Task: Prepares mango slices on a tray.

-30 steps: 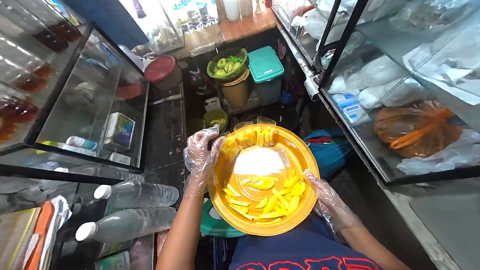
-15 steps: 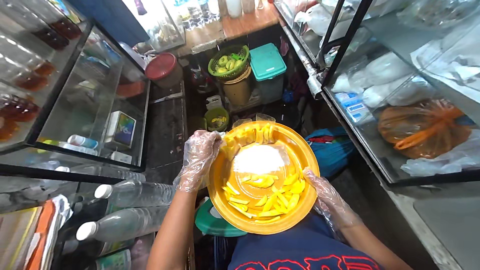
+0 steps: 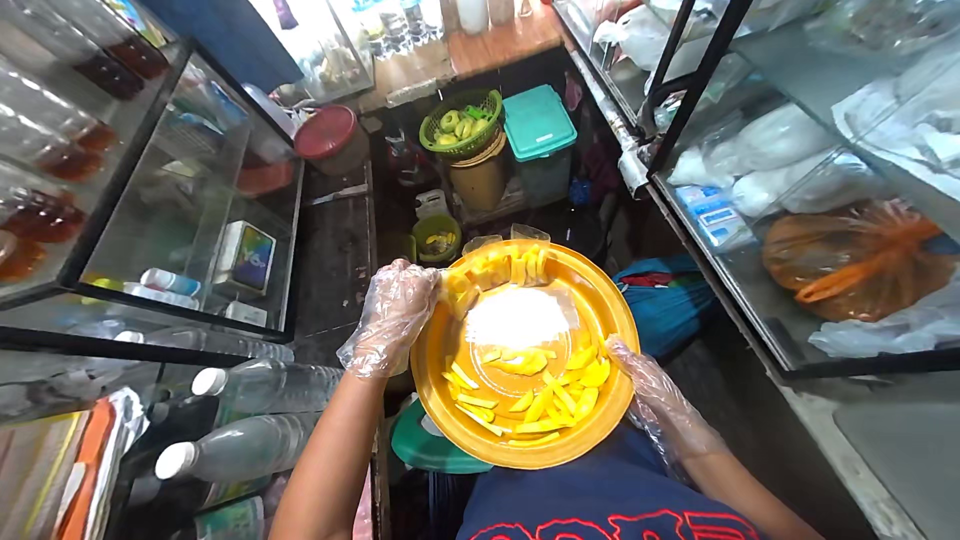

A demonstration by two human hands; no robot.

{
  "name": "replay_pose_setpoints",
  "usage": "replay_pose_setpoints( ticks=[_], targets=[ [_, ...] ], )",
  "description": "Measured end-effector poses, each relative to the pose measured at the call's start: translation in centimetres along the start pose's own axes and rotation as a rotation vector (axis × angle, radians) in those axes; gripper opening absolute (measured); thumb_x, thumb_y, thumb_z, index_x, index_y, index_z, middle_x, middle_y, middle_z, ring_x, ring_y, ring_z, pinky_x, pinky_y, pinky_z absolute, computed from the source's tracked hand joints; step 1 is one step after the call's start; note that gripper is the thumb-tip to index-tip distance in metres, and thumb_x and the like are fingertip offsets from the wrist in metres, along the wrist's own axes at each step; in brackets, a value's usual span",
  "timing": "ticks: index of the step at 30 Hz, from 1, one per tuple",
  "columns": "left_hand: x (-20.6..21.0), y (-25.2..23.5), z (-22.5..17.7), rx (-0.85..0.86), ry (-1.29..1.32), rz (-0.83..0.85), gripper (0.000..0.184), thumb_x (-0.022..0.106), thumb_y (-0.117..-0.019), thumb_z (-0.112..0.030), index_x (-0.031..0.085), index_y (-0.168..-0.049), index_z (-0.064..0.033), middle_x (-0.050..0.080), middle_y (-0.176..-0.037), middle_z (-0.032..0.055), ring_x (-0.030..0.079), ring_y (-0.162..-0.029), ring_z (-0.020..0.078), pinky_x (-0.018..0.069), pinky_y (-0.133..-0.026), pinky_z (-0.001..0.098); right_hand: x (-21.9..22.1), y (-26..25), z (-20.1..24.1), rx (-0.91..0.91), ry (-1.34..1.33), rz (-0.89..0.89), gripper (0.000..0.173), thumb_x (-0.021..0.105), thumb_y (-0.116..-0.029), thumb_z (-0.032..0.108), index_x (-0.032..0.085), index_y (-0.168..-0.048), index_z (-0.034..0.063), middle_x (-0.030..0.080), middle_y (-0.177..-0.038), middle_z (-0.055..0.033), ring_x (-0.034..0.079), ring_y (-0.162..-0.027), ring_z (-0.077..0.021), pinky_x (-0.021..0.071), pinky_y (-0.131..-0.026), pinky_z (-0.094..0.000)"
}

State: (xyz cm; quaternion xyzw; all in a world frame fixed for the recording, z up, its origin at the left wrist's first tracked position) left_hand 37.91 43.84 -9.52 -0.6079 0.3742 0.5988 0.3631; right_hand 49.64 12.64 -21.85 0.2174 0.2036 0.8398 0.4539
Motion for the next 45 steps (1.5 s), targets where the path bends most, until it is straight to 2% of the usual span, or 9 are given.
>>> replay_pose_setpoints(
  ticks=[5, 10, 13, 26, 30, 36, 40, 43, 45],
  targets=[
    [-0.3, 2.2, -0.5, 0.06, 0.075, -0.08, 0.01, 0.069, -0.0962, -0.013, 0.074, -0.101, -0.0052, 0.07, -0.101, 0.0207, 0.066, -0.105, 0.0419, 0.0518, -0.092, 0.0593, -0.1, 0.1, 0.0, -0.001, -0.001, -0.006, 0.037, 0.046, -0.1096, 0.025, 0.051, -0.138, 0.0025, 0.069, -0.109, -0.0053, 0.069, -0.094, -0.0055, 0.0591, -0.081, -0.022],
    [-0.3, 1.4, -0.7, -0.005, 0.041, -0.067, 0.01, 0.069, -0.096, -0.012, 0.075, -0.1, -0.0046, 0.071, -0.105, 0.0201, 0.064, -0.111, 0.0425, 0.0508, -0.094, 0.0602, -0.1, 0.4, 0.2, -0.016, 0.0, 0.002, 0.037, 0.045, -0.1099, 0.024, 0.05, -0.138, 0.0015, 0.069, -0.109, -0.0054, 0.069, -0.094, -0.0048, 0.0591, -0.082, -0.0211],
    [-0.1, 2.1, -0.6, -0.003, 0.073, -0.066, 0.01, 0.069, -0.0959, -0.012, 0.073, -0.101, -0.0046, 0.069, -0.107, 0.0222, 0.064, -0.108, 0.0437, 0.0517, -0.092, 0.0616, 0.2, 1.4, 1.2, -0.013, -0.025, -0.019, 0.035, 0.044, -0.1101, 0.018, 0.05, -0.138, -0.0014, 0.068, -0.114, -0.0084, 0.068, -0.097, -0.0066, 0.057, -0.084, -0.022],
    [1.0, 2.7, -0.1, -0.166, 0.178, -0.008, 0.016, 0.061, -0.1012, -0.014, 0.069, -0.109, -0.0024, 0.067, -0.11, 0.0242, 0.066, -0.104, 0.0448, 0.0528, -0.088, 0.0632, -0.2, 0.4, -0.3, -0.009, 0.021, 0.014, 0.039, 0.046, -0.1095, 0.029, 0.052, -0.138, 0.0033, 0.07, -0.109, -0.0063, 0.07, -0.095, -0.0079, 0.0601, -0.082, -0.0249],
    [0.9, 3.6, -0.3, -0.126, 0.212, -0.03, 0.016, 0.062, -0.1006, -0.014, 0.069, -0.109, -0.0022, 0.066, -0.112, 0.0242, 0.065, -0.105, 0.0445, 0.0522, -0.089, 0.0629, 0.1, 0.8, 0.1, -0.007, 0.017, 0.022, 0.038, 0.046, -0.1097, 0.027, 0.052, -0.137, 0.0021, 0.07, -0.109, -0.0059, 0.07, -0.094, -0.007, 0.0601, -0.082, -0.0237],
    [1.4, 3.8, -0.1, -0.109, 0.25, -0.029, 0.035, 0.073, -0.093, -0.037, 0.071, -0.112, -0.0084, 0.067, -0.114, 0.0203, 0.062, -0.111, 0.0439, 0.0487, -0.091, 0.0658, 0.1, 0.8, 0.1, -0.028, 0.036, 0.035, 0.038, 0.045, -0.11, 0.027, 0.052, -0.138, 0.0026, 0.069, -0.111, -0.0064, 0.069, -0.096, -0.0063, 0.0595, -0.083, -0.0233],
    [1.9, 1.6, -0.2, -0.351, 0.156, 0.102, 0.042, 0.076, -0.0872, -0.052, 0.075, -0.104, -0.0132, 0.066, -0.118, 0.0189, 0.058, -0.117, 0.0423, 0.0472, -0.092, 0.0628, 0.3, 0.9, 0.1, -0.029, 0.046, 0.044, 0.04, 0.046, -0.1097, 0.028, 0.051, -0.139, 0.0023, 0.07, -0.111, -0.007, 0.07, -0.096, -0.007, 0.0595, -0.083, -0.0236],
    [2.1, 2.1, -1.2, -0.35, 0.137, 0.039, 0.041, 0.083, -0.0813, -0.049, 0.074, -0.096, -0.0112, 0.064, -0.115, 0.0232, 0.057, -0.114, 0.0471, 0.0478, -0.089, 0.0662, 0.2, 1.0, -0.1, -0.045, 0.019, 0.048, 0.04, 0.046, -0.1094, 0.028, 0.05, -0.14, 0.0026, 0.07, -0.113, -0.0071, 0.07, -0.097, -0.0074, 0.0596, -0.084, -0.0239],
    [2.0, 1.6, -1.6, -0.377, 0.058, 0.023, 0.05, 0.081, -0.0808, -0.053, 0.075, -0.101, -0.008, 0.064, -0.119, 0.0247, 0.055, -0.12, 0.0468, 0.0443, -0.097, 0.0641, 0.4, 1.2, 0.1, -0.043, 0.009, 0.045, 0.041, 0.046, -0.1095, 0.027, 0.048, -0.142, 0.0025, 0.069, -0.113, -0.0069, 0.069, -0.098, -0.0063, 0.0592, -0.084, -0.0227]
  ],
)
Point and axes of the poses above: each hand's wrist, its own y-axis away from the middle knuckle, its own x-axis out of the palm, z = x × y, the point moved 7 cm from there along -y, towards the middle knuckle
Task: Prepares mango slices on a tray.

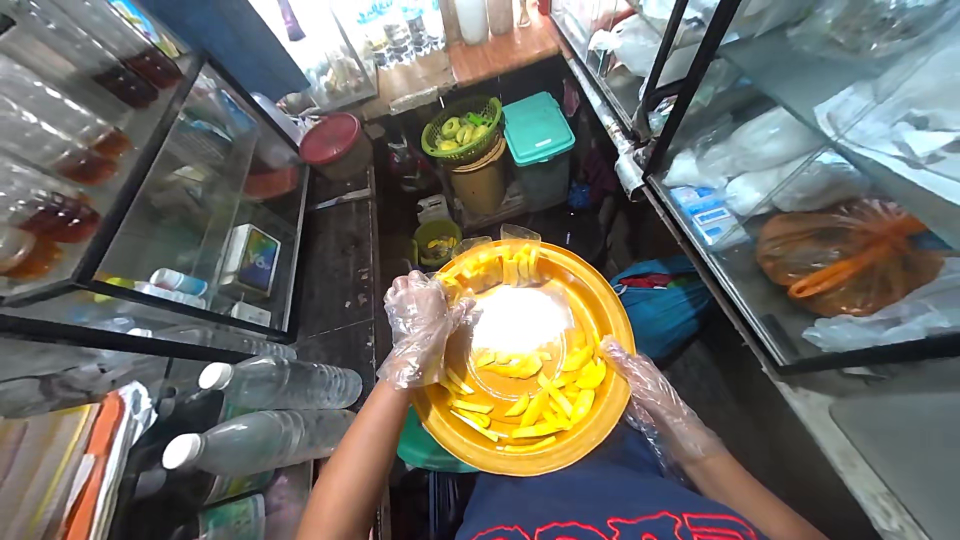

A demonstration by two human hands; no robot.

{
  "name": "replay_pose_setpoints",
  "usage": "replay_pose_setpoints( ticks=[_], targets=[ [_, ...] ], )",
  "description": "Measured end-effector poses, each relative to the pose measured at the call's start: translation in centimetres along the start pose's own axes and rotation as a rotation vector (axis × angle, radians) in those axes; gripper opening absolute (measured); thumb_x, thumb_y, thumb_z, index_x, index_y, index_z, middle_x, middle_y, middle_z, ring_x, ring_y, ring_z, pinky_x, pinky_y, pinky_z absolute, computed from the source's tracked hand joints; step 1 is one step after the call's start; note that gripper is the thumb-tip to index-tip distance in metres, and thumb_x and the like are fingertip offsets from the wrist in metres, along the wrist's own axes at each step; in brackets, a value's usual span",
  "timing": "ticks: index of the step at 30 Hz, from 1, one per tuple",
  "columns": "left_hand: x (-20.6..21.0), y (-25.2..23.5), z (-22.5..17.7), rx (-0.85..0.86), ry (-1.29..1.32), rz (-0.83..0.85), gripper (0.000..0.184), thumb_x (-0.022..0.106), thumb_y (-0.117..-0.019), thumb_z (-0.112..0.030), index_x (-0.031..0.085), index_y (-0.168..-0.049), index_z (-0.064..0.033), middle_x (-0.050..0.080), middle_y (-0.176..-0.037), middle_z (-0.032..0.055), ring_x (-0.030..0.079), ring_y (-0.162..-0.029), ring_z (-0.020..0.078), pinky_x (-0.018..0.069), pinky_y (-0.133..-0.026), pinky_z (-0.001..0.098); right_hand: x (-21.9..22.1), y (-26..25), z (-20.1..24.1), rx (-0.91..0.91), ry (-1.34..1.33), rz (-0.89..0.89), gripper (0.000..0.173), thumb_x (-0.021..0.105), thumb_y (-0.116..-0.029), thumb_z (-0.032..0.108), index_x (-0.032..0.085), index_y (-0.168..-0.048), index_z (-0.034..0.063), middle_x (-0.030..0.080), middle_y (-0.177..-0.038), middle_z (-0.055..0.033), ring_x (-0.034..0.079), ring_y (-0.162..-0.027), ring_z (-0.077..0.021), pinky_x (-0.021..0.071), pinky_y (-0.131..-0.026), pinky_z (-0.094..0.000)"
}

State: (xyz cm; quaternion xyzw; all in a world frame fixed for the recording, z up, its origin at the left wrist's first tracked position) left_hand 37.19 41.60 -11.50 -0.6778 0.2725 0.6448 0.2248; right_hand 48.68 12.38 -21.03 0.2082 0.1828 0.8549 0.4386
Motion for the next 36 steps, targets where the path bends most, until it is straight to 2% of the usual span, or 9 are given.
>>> replay_pose_setpoints(
  ticks=[1, 3, 7, 13, 21, 25, 27, 31, 36],
  targets=[
    [-0.1, -0.1, -0.4, -0.025, -0.054, 0.009, 0.055, 0.08, -0.0808, -0.055, 0.075, -0.105, -0.0066, 0.063, -0.123, 0.0243, 0.053, -0.124, 0.0453, 0.0417, -0.103, 0.0615, 0.0, 0.1, 0.1, -0.001, -0.003, 0.004, 0.04, 0.046, -0.1095, 0.027, 0.048, -0.142, 0.0022, 0.069, -0.114, -0.0072, 0.069, -0.098, -0.0062, 0.0591, -0.084, -0.0224],
    [0.0, -0.1, -0.8, -0.007, -0.117, -0.02, 0.058, 0.079, -0.0807, -0.055, 0.074, -0.107, -0.0042, 0.063, -0.123, 0.0234, 0.053, -0.125, 0.0438, 0.0406, -0.106, 0.0587, 0.0, 0.2, 0.2, -0.01, 0.008, 0.006, 0.039, 0.046, -0.1095, 0.026, 0.049, -0.141, 0.0022, 0.069, -0.114, -0.0065, 0.069, -0.098, -0.0052, 0.0587, -0.085, -0.0214],
    [0.0, 0.7, -1.1, 0.115, -0.156, -0.064, 0.055, 0.08, -0.0826, -0.051, 0.072, -0.103, 0.0002, 0.063, -0.121, 0.0247, 0.055, -0.121, 0.0453, 0.0439, -0.103, 0.06, 0.0, 0.2, 0.1, -0.007, 0.005, 0.003, 0.04, 0.046, -0.1096, 0.027, 0.049, -0.141, 0.0028, 0.069, -0.113, -0.0059, 0.069, -0.097, -0.0047, 0.0589, -0.084, -0.0213],
    [-0.2, -0.6, -0.1, 0.014, -0.168, 0.107, 0.048, 0.081, -0.0818, -0.048, 0.075, -0.105, -0.0055, 0.063, -0.126, 0.02, 0.053, -0.126, 0.0421, 0.0477, -0.097, 0.0597, -0.2, 0.2, -0.1, -0.004, 0.032, 0.018, 0.041, 0.045, -0.1099, 0.028, 0.049, -0.142, 0.0029, 0.069, -0.115, -0.0059, 0.068, -0.098, -0.0039, 0.0584, -0.085, -0.0212],
    [-0.2, 0.9, 0.0, 0.035, -0.05, -0.069, 0.043, 0.081, -0.085, -0.041, 0.075, -0.103, -0.0029, 0.062, -0.13, 0.0216, 0.05, -0.132, 0.0429, 0.0458, -0.098, 0.0606, 0.0, 0.3, 0.1, 0.002, -0.021, 0.015, 0.039, 0.045, -0.11, 0.025, 0.048, -0.142, 0.0022, 0.068, -0.114, -0.007, 0.069, -0.098, -0.0059, 0.0589, -0.084, -0.0224],
    [0.4, 1.8, -0.1, 0.013, -0.024, -0.132, 0.05, 0.081, -0.0817, -0.047, 0.074, -0.104, -0.0025, 0.06, -0.132, 0.0213, 0.047, -0.135, 0.0423, 0.0413, -0.107, 0.0583, 0.4, 0.4, 0.1, 0.015, -0.02, 0.014, 0.038, 0.045, -0.1101, 0.024, 0.048, -0.141, 0.0023, 0.068, -0.112, -0.0066, 0.069, -0.096, -0.0048, 0.0589, -0.083, -0.0216],
    [0.9, 2.2, -0.1, 0.037, -0.022, -0.197, 0.056, 0.082, -0.0807, -0.047, 0.071, -0.107, 0.0011, 0.059, -0.13, 0.0251, 0.047, -0.133, 0.045, 0.0392, -0.109, 0.059, 0.6, 0.5, 0.0, 0.016, -0.017, 0.018, 0.039, 0.045, -0.1101, 0.025, 0.048, -0.142, 0.0024, 0.068, -0.113, -0.0063, 0.069, -0.096, -0.0046, 0.0588, -0.083, -0.0212],
    [2.0, 2.1, 0.2, 0.027, -0.004, -0.233, 0.051, 0.075, -0.088, -0.041, 0.069, -0.111, 0.0038, 0.057, -0.134, 0.0271, 0.044, -0.136, 0.0469, 0.0305, -0.116, 0.0595, 0.7, 0.7, 0.1, 0.022, 0.017, 0.013, 0.041, 0.046, -0.1097, 0.025, 0.046, -0.144, 0.0027, 0.067, -0.116, -0.0067, 0.067, -0.098, -0.004, 0.0575, -0.084, -0.0204],
    [2.4, 1.9, 0.3, 0.01, 0.01, -0.271, 0.042, 0.072, -0.0894, -0.036, 0.072, -0.108, 0.0013, 0.059, -0.135, 0.0246, 0.044, -0.138, 0.0457, 0.0276, -0.118, 0.0592, 0.7, 0.6, 0.3, 0.007, 0.023, 0.013, 0.04, 0.046, -0.1096, 0.022, 0.045, -0.144, 0.0012, 0.067, -0.115, -0.0068, 0.067, -0.097, -0.0027, 0.0572, -0.084, -0.0194]
  ],
)
Point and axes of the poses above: each hand's wrist, its own y-axis away from the middle knuckle, its own x-axis out of the palm, z = x × y, the point moved 7 cm from there along -y, towards the middle knuckle
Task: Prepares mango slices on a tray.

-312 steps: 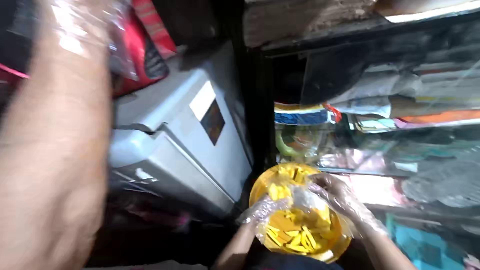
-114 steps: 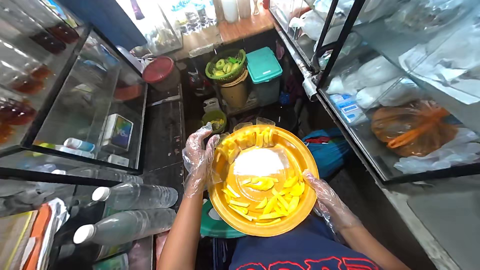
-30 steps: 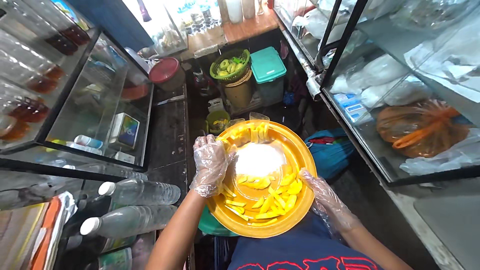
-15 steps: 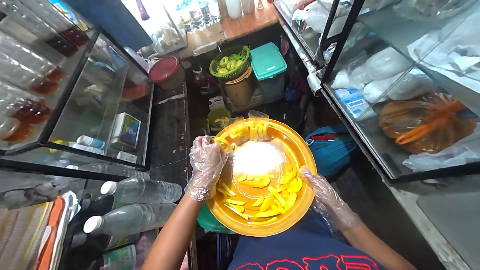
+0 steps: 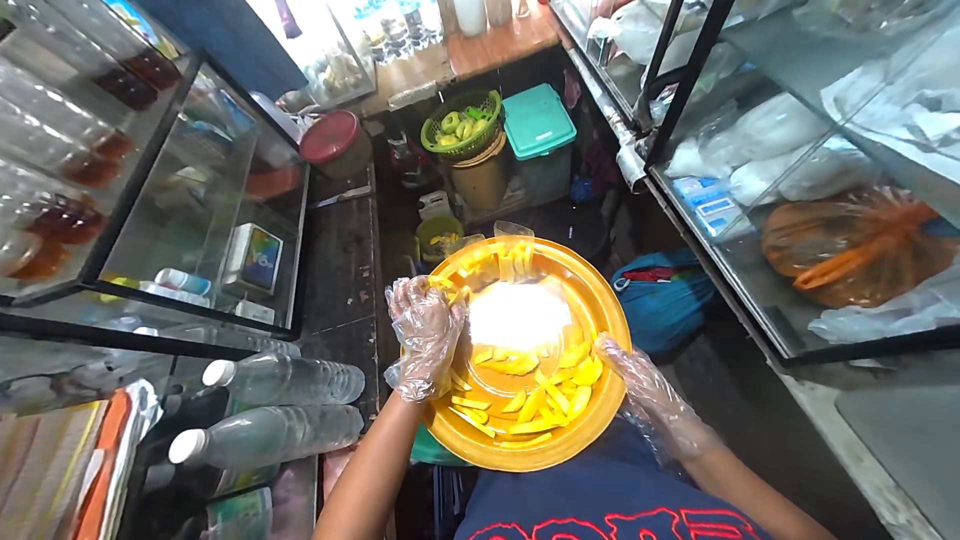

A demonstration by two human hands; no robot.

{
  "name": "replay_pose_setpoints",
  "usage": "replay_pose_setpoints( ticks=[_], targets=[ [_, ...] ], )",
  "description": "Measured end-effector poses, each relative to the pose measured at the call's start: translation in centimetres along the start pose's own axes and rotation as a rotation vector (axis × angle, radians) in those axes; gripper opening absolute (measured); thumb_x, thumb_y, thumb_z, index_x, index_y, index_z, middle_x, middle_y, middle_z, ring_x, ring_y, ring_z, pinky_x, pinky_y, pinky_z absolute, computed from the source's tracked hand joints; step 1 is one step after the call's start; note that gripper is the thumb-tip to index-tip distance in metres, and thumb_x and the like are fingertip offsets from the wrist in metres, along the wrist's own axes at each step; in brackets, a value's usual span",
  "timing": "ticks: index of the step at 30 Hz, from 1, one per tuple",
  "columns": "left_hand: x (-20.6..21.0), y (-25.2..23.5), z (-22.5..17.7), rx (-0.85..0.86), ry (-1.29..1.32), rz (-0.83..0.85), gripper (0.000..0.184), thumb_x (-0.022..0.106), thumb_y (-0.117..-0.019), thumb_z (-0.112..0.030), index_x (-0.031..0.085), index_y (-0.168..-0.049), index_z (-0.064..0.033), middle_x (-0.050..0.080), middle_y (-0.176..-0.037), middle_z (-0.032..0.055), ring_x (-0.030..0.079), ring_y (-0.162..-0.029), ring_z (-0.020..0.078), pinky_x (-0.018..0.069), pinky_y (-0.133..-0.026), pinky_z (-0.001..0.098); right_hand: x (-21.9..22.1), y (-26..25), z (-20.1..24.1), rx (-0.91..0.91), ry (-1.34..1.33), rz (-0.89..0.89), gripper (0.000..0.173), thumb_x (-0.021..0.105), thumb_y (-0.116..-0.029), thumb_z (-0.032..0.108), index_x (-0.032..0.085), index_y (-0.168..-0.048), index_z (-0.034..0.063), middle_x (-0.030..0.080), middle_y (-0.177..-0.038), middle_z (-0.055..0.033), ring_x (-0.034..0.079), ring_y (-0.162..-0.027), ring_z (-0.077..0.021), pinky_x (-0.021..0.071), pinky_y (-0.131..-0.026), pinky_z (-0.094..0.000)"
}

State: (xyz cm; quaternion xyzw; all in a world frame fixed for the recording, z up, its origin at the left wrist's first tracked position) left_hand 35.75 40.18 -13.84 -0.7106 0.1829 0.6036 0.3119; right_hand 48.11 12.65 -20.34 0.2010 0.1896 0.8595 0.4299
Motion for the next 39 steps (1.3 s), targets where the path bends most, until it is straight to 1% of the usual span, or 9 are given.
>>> replay_pose_setpoints(
  ticks=[7, 13, 15, 19, 22, 25, 28, 33, 39],
  targets=[
    [0.1, -0.4, 0.0, -0.045, 0.046, 0.083, 0.056, 0.072, -0.0882, -0.052, 0.071, -0.11, -0.0003, 0.055, -0.139, 0.0252, 0.039, -0.142, 0.0461, 0.0216, -0.119, 0.0632, 0.0, 0.3, -0.1, -0.005, 0.016, 0.005, 0.04, 0.045, -0.1098, 0.022, 0.045, -0.144, 0.0009, 0.067, -0.113, -0.0057, 0.067, -0.095, -0.0016, 0.0572, -0.082, -0.0184],
    [0.7, -0.5, -0.3, 0.02, 0.024, 0.021, 0.04, 0.07, -0.0921, -0.038, 0.072, -0.107, -0.0004, 0.058, -0.135, 0.0246, 0.042, -0.138, 0.0473, 0.022, -0.117, 0.067, -0.1, 0.0, -0.7, -0.014, -0.031, 0.021, 0.04, 0.046, -0.1091, 0.021, 0.044, -0.144, 0.001, 0.067, -0.114, -0.0073, 0.068, -0.097, -0.0047, 0.0587, -0.083, -0.0207],
    [0.7, 0.0, -0.2, 0.077, 0.059, 0.015, 0.035, 0.069, -0.0934, -0.035, 0.072, -0.107, -0.0035, 0.056, -0.137, 0.0231, 0.041, -0.138, 0.0467, 0.0246, -0.116, 0.0681, -0.1, 0.3, -0.7, 0.006, -0.054, 0.01, 0.04, 0.046, -0.1093, 0.021, 0.044, -0.144, 0.0017, 0.067, -0.113, -0.0062, 0.068, -0.095, -0.0043, 0.0587, -0.082, -0.0205],
    [0.2, 0.6, 0.4, 0.074, 0.208, 0.084, 0.023, 0.068, -0.0939, -0.025, 0.074, -0.108, -0.009, 0.053, -0.142, 0.0182, 0.046, -0.135, 0.0427, 0.0425, -0.104, 0.064, -0.3, 0.5, -0.6, 0.018, -0.072, -0.01, 0.037, 0.046, -0.1095, 0.021, 0.046, -0.142, 0.0025, 0.068, -0.11, -0.0045, 0.068, -0.093, -0.0031, 0.0586, -0.08, -0.0192],
    [-0.3, 0.8, 1.0, 0.011, 0.28, 0.2, 0.018, 0.068, -0.0937, -0.02, 0.074, -0.109, -0.0122, 0.05, -0.148, 0.0161, 0.047, -0.134, 0.0435, 0.043, -0.102, 0.0665, -0.3, 0.5, -0.8, 0.03, -0.079, -0.011, 0.037, 0.045, -0.1099, 0.022, 0.047, -0.142, 0.0024, 0.068, -0.11, -0.0055, 0.069, -0.094, -0.0051, 0.0597, -0.08, -0.0215],
    [-0.8, 0.7, 1.3, -0.062, 0.253, 0.219, 0.026, 0.076, -0.0887, -0.037, 0.074, -0.1, -0.0139, 0.051, -0.144, 0.0158, 0.047, -0.132, 0.0429, 0.0439, -0.099, 0.0671, -0.1, 0.6, -0.7, 0.029, -0.054, -0.002, 0.038, 0.045, -0.11, 0.023, 0.047, -0.142, 0.0026, 0.068, -0.11, -0.0051, 0.069, -0.093, -0.0042, 0.059, -0.08, -0.0207],
    [-0.7, -0.7, 1.1, -0.13, 0.135, 0.193, 0.043, 0.076, -0.0856, -0.052, 0.076, -0.099, -0.0109, 0.056, -0.139, 0.0163, 0.045, -0.136, 0.0395, 0.0408, -0.107, 0.0594, 0.1, 0.5, -0.6, -0.007, -0.028, 0.034, 0.039, 0.046, -0.1094, 0.022, 0.046, -0.143, 0.0013, 0.068, -0.111, -0.0054, 0.069, -0.094, -0.0034, 0.0591, -0.082, -0.02],
    [-1.1, -0.8, 0.6, 0.011, 0.101, 0.081, 0.028, 0.067, -0.0949, -0.033, 0.076, -0.101, -0.0068, 0.059, -0.134, 0.0185, 0.048, -0.133, 0.0407, 0.04, -0.108, 0.0598, 0.0, 0.5, -0.2, 0.002, -0.004, 0.017, 0.04, 0.046, -0.1096, 0.022, 0.046, -0.144, 0.0013, 0.067, -0.113, -0.0058, 0.068, -0.095, -0.0028, 0.058, -0.082, -0.0195],
    [-1.9, 0.7, 2.6, 0.065, 0.288, 0.238, 0.014, 0.07, -0.0942, -0.019, 0.075, -0.106, -0.0143, 0.055, -0.141, 0.016, 0.052, -0.127, 0.0434, 0.0447, -0.097, 0.068, -0.1, 0.7, -0.4, 0.026, 0.018, 0.01, 0.038, 0.045, -0.1099, 0.022, 0.047, -0.142, 0.0012, 0.067, -0.111, -0.0052, 0.067, -0.093, -0.0011, 0.0575, -0.081, -0.0184]
  ],
)
Point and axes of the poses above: each hand's wrist, its own y-axis away from the middle knuckle, its own x-axis out of the palm, z = x × y, the point moved 7 cm from there along -y, towards the middle knuckle
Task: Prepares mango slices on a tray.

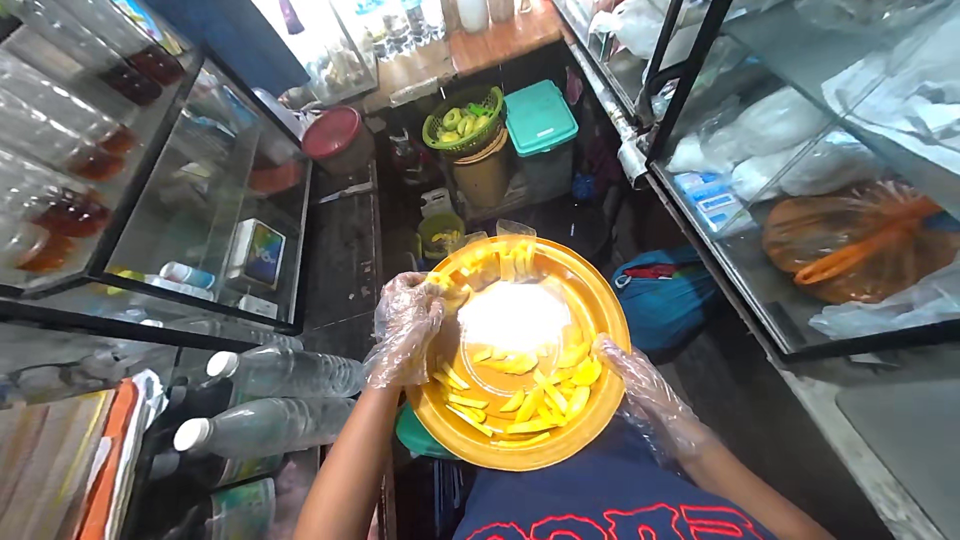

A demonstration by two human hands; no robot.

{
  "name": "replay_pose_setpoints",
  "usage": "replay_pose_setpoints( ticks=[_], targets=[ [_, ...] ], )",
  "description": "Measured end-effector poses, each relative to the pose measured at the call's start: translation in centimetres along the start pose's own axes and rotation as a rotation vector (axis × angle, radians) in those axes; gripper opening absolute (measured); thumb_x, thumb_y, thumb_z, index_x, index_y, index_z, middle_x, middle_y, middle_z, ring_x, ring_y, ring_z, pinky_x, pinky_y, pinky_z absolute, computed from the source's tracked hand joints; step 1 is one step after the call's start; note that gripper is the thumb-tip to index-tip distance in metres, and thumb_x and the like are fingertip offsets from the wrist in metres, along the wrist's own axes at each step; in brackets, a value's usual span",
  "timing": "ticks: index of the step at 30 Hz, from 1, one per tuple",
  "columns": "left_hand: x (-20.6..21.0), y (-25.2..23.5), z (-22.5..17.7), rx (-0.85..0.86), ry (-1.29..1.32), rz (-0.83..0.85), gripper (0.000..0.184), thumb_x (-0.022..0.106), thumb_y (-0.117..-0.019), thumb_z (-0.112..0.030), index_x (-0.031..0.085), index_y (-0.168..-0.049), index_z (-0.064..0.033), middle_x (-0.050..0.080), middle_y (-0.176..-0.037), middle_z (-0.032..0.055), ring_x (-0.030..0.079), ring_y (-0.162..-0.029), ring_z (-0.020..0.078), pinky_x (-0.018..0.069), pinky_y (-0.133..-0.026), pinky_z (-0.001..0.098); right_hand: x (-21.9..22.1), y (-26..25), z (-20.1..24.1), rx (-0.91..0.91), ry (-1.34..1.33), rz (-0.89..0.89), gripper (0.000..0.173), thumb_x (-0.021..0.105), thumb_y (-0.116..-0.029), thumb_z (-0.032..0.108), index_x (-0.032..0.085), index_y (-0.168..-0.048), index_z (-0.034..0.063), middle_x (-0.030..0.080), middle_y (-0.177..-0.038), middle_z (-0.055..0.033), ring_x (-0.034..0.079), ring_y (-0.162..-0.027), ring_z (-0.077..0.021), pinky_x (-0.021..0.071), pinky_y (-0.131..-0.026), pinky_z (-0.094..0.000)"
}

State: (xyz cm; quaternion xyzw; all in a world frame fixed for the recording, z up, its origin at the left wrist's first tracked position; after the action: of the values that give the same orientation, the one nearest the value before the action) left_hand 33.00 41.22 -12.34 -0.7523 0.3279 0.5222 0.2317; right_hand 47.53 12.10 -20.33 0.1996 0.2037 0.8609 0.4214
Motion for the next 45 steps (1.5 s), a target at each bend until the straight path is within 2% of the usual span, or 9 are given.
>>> replay_pose_setpoints(
  ticks=[5, 9, 13, 19, 24, 26, 31, 40, 45],
  targets=[
    [-0.9, -0.1, -0.1, 0.044, -0.197, 0.01, 0.02, 0.079, -0.0864, -0.029, 0.076, -0.097, -0.012, 0.058, -0.135, 0.0182, 0.049, -0.129, 0.0448, 0.0454, -0.096, 0.0663, 0.3, 0.1, -0.1, -0.015, -0.002, 0.02, 0.037, 0.045, -0.1095, 0.021, 0.046, -0.141, 0.0013, 0.067, -0.109, -0.0039, 0.067, -0.092, -0.0003, 0.0577, -0.08, -0.0175],
    [-1.0, -0.1, -0.9, 0.075, -0.303, 0.004, 0.04, 0.09, -0.0751, -0.037, 0.075, -0.096, -0.0053, 0.06, -0.13, 0.0228, 0.046, -0.131, 0.0467, 0.0383, -0.107, 0.0649, 0.9, 0.3, 0.1, -0.019, -0.008, 0.036, 0.039, 0.046, -0.1092, 0.019, 0.044, -0.144, 0.0011, 0.067, -0.111, -0.005, 0.067, -0.093, -0.0008, 0.0574, -0.081, -0.0175],
    [-0.4, -0.7, -0.4, 0.019, -0.41, 0.037, 0.043, 0.086, -0.0795, -0.036, 0.075, -0.103, -0.0015, 0.061, -0.131, 0.0228, 0.046, -0.134, 0.0444, 0.0321, -0.115, 0.0602, 1.2, 0.0, -0.3, -0.025, -0.041, 0.055, 0.038, 0.047, -0.1088, 0.02, 0.045, -0.142, 0.001, 0.068, -0.111, -0.0059, 0.069, -0.094, -0.0042, 0.0588, -0.081, -0.0202],
    [0.6, 0.6, 0.9, 0.073, -0.31, -0.114, 0.04, 0.084, -0.0806, -0.027, 0.072, -0.107, 0.0014, 0.057, -0.135, 0.0266, 0.044, -0.136, 0.0485, 0.0287, -0.115, 0.0649, 2.2, 0.2, -0.2, -0.017, -0.009, 0.076, 0.039, 0.045, -0.1093, 0.017, 0.043, -0.144, -0.0001, 0.066, -0.112, -0.0056, 0.067, -0.094, -0.0012, 0.0568, -0.082, -0.0173],
    [0.9, 1.0, 2.3, 0.049, -0.227, -0.219, 0.045, 0.083, -0.0796, -0.022, 0.068, -0.111, 0.0063, 0.06, -0.13, 0.0294, 0.05, -0.13, 0.0497, 0.0348, -0.111, 0.0648, 3.1, 0.3, -0.5, -0.034, 0.001, 0.101, 0.038, 0.047, -0.1083, 0.016, 0.044, -0.143, -0.0008, 0.067, -0.111, -0.0058, 0.067, -0.094, -0.0018, 0.0571, -0.083, -0.0182],
    [0.9, 1.1, 2.6, 0.045, -0.22, -0.227, 0.042, 0.078, -0.0832, -0.018, 0.067, -0.115, 0.0075, 0.06, -0.13, 0.0301, 0.051, -0.129, 0.0496, 0.0316, -0.113, 0.0654, 3.4, 0.5, -0.2, -0.041, 0.034, 0.113, 0.039, 0.046, -0.1087, 0.015, 0.043, -0.144, -0.001, 0.066, -0.112, -0.0049, 0.066, -0.094, 0.0004, 0.0558, -0.083, -0.0162],
    [0.6, 1.8, 3.3, -0.025, -0.221, -0.18, 0.045, 0.071, -0.0897, -0.02, 0.063, -0.126, 0.0056, 0.058, -0.135, 0.0277, 0.051, -0.13, 0.0466, 0.0396, -0.106, 0.064, 3.9, 0.7, -0.5, -0.036, 0.035, 0.12, 0.04, 0.046, -0.1088, 0.017, 0.042, -0.144, 0.0, 0.066, -0.112, -0.0052, 0.067, -0.095, -0.0006, 0.0567, -0.083, -0.0171],
    [0.3, 1.9, 3.8, -0.155, -0.286, -0.164, 0.049, 0.077, -0.0839, -0.022, 0.063, -0.123, 0.0051, 0.058, -0.132, 0.0294, 0.05, -0.131, 0.0482, 0.0402, -0.105, 0.0633, 4.3, 0.9, -0.9, -0.025, -0.013, 0.11, 0.037, 0.045, -0.1085, 0.014, 0.043, -0.142, -0.0012, 0.067, -0.109, -0.005, 0.067, -0.093, -0.0009, 0.0571, -0.082, -0.017],
    [0.2, 2.2, 4.1, -0.139, -0.245, -0.199, 0.045, 0.074, -0.0874, -0.026, 0.066, -0.12, 0.0037, 0.057, -0.133, 0.0291, 0.048, -0.131, 0.0494, 0.041, -0.102, 0.0658, 4.2, 0.7, -1.0, -0.071, 0.029, 0.148, 0.042, 0.046, -0.1078, 0.016, 0.04, -0.146, -0.0019, 0.065, -0.117, -0.0069, 0.066, -0.099, -0.001, 0.0557, -0.087, -0.0174]
  ],
)
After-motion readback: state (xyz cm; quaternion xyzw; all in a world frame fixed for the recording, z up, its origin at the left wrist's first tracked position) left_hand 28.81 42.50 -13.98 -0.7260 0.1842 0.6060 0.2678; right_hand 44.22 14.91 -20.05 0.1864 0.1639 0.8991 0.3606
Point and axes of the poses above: each hand's wrist, its own y-axis away from the middle knuckle, its own x-axis out of the palm, z = x × y, the point moved 7 cm from there along -y, towards the middle knuckle
